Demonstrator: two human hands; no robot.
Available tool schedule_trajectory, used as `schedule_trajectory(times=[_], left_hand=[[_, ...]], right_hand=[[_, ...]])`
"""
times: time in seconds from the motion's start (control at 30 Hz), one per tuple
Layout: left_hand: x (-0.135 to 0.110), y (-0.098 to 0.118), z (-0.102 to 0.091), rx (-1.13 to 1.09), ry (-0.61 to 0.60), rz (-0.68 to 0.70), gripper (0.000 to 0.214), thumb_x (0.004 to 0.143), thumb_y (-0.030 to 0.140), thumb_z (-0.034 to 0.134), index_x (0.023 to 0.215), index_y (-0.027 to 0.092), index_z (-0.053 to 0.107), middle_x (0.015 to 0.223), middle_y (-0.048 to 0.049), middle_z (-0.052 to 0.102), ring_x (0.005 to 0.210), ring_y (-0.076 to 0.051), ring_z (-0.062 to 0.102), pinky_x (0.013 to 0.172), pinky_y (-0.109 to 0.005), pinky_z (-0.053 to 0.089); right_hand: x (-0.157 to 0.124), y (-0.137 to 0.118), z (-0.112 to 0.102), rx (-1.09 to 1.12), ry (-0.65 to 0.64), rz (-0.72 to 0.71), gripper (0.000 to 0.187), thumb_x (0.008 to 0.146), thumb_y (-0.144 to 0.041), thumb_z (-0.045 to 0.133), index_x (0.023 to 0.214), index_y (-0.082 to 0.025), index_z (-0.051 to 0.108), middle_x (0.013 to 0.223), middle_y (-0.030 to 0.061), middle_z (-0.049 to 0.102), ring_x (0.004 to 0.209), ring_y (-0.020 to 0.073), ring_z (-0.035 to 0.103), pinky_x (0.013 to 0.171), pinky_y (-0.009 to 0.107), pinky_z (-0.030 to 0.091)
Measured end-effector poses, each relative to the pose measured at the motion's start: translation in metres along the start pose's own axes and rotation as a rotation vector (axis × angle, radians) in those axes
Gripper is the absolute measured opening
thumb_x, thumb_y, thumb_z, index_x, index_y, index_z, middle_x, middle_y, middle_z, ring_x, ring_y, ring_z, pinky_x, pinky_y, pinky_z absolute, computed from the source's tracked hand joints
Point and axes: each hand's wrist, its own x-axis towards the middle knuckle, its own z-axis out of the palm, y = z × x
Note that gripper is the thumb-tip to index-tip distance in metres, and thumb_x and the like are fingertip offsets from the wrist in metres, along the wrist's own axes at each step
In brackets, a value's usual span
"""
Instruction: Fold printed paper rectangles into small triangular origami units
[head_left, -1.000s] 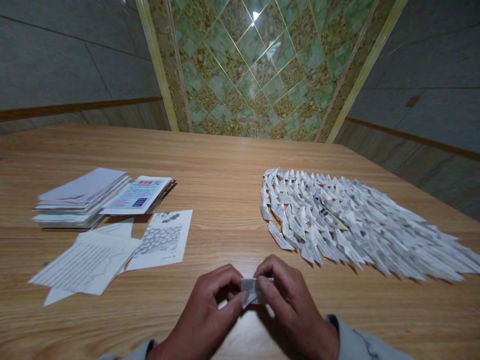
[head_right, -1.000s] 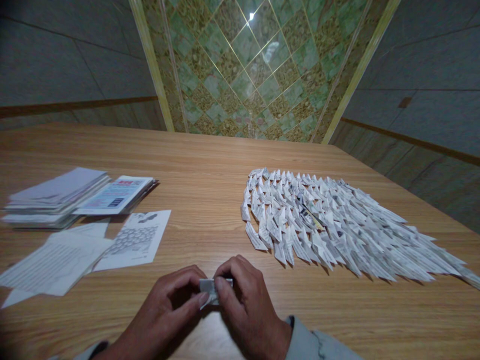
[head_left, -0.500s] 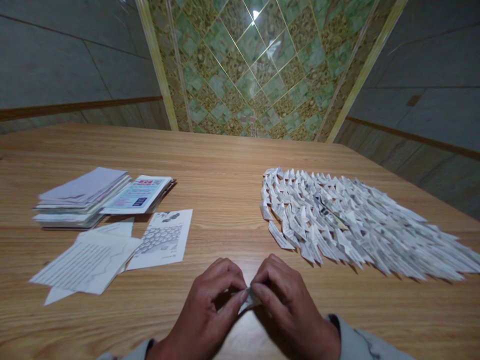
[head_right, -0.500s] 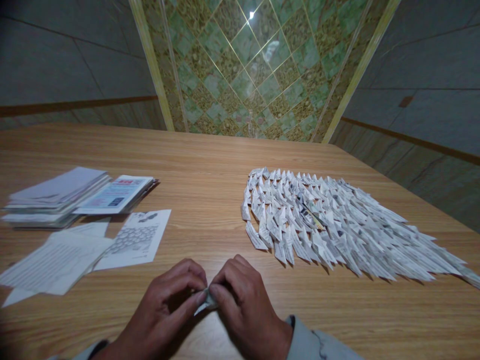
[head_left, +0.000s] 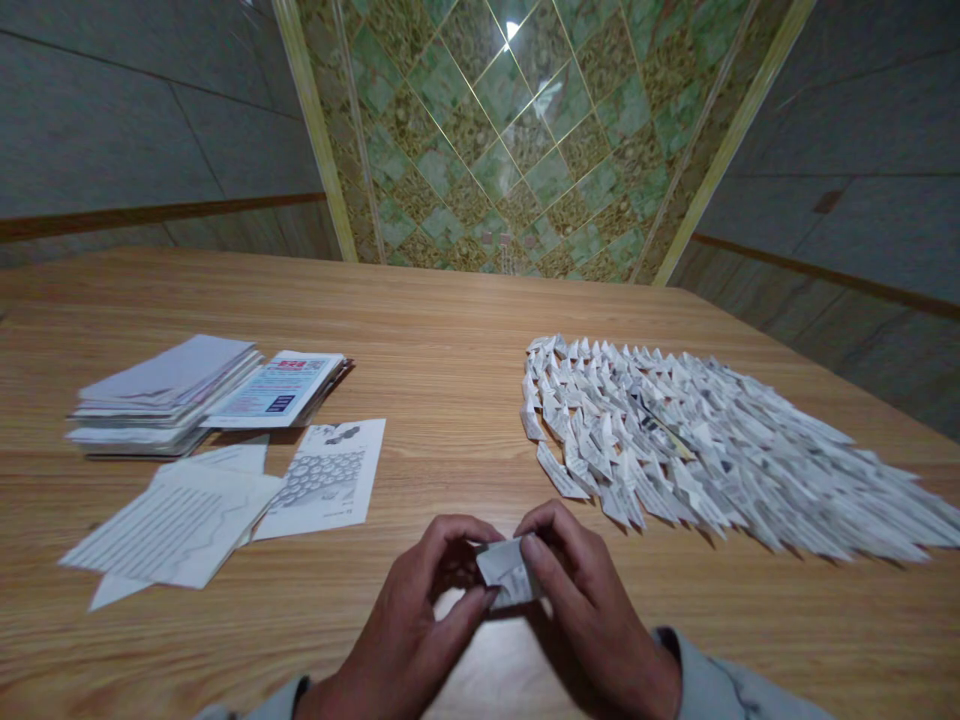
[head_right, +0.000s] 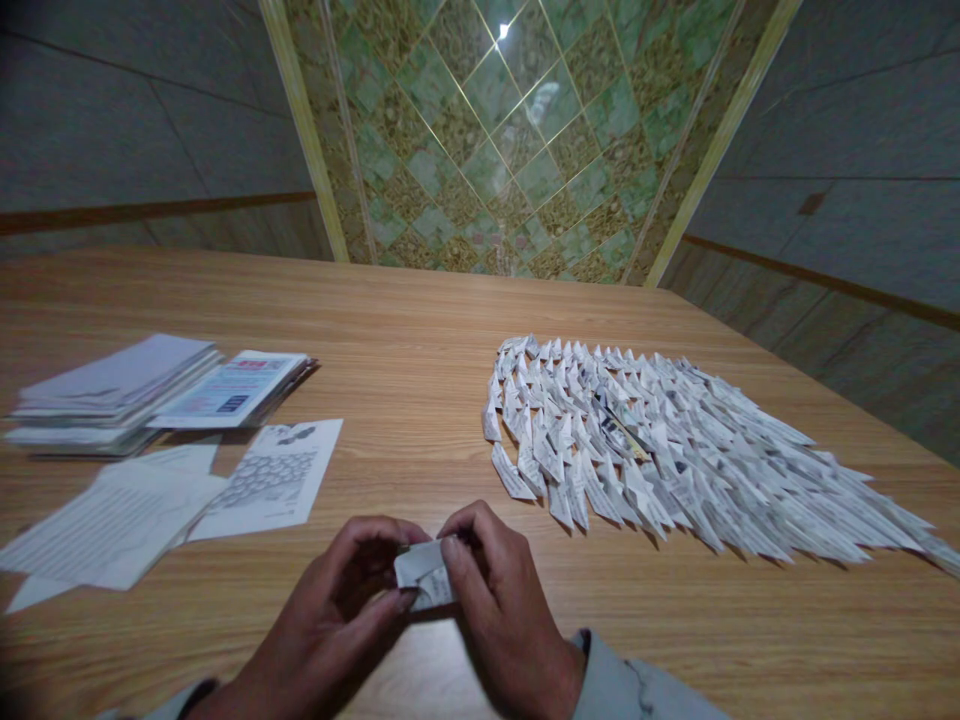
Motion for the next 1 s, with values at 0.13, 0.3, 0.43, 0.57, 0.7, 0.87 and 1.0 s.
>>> schedule_trajectory(times=[0.13,0.3,0.43,0.57,0.7,0.87,1.0], left_hand=[[-0.001,-0.003,-0.002,0.100,-0.049,0.093,0.023,0.092,0.012,0.059,0.111,0.025,0.056,0.103,-0.0048,0.069,0.094,-0.019,0.068,0.083,-0.028,0.055],[0.003,0.005,-0.008,0.324,0.014,0.244,0.018,0.091,0.008,0.060,0.097,0.025,0.062,0.111,-0.0058,0.068,0.103,-0.019,0.067,0.085,-0.025,0.052],[0.005,0.006,-0.012,0.398,0.031,0.339,0.020,0.090,0.006,0.061,0.095,0.024,0.067,0.112,-0.0068,0.066,0.092,-0.017,0.069,0.080,-0.023,0.053],[0.006,0.005,-0.012,0.360,-0.010,0.374,0.021,0.091,0.007,0.062,0.102,0.025,0.068,0.107,-0.0054,0.066,0.081,-0.014,0.068,0.073,-0.021,0.054],[0.007,0.007,-0.012,0.318,-0.010,0.324,0.025,0.091,0.008,0.064,0.108,0.026,0.066,0.103,-0.0045,0.067,0.092,-0.017,0.068,0.080,-0.022,0.054],[0.006,0.007,-0.011,0.319,-0.024,0.298,0.019,0.091,0.007,0.062,0.092,0.024,0.069,0.109,-0.0039,0.063,0.083,-0.013,0.067,0.076,-0.021,0.052],[0.005,0.002,-0.010,0.275,-0.052,0.334,0.017,0.092,0.008,0.060,0.089,0.022,0.068,0.111,-0.0046,0.061,0.076,-0.011,0.064,0.070,-0.021,0.050]], right_hand=[[0.000,-0.004,0.000,-0.099,-0.060,0.001,0.006,0.087,-0.025,0.059,0.088,-0.019,0.060,0.079,0.0007,0.062,0.072,0.0164,0.056,0.064,0.027,0.040],[0.003,-0.006,0.000,-0.096,-0.039,0.052,0.012,0.086,-0.027,0.059,0.077,-0.019,0.057,0.072,-0.0004,0.059,0.066,0.0152,0.052,0.060,0.027,0.037],[0.003,-0.006,0.000,-0.084,-0.059,0.064,0.015,0.087,-0.030,0.057,0.077,-0.019,0.054,0.068,-0.0016,0.055,0.062,0.0143,0.048,0.057,0.026,0.034],[0.002,-0.006,0.000,-0.094,-0.063,0.055,0.012,0.087,-0.028,0.056,0.079,-0.019,0.055,0.070,-0.0013,0.057,0.064,0.0148,0.050,0.059,0.026,0.035],[0.001,-0.006,0.001,-0.090,-0.063,0.051,0.011,0.088,-0.027,0.056,0.080,-0.019,0.055,0.071,-0.0012,0.058,0.064,0.0147,0.051,0.059,0.026,0.035],[0.000,-0.003,0.001,-0.159,-0.062,0.006,0.005,0.087,-0.022,0.057,0.083,-0.019,0.057,0.072,-0.0009,0.058,0.066,0.0153,0.052,0.061,0.027,0.035],[0.001,-0.001,0.001,-0.166,-0.091,-0.029,0.002,0.086,-0.019,0.064,0.086,-0.019,0.062,0.076,-0.0003,0.062,0.070,0.0156,0.054,0.063,0.027,0.037]])
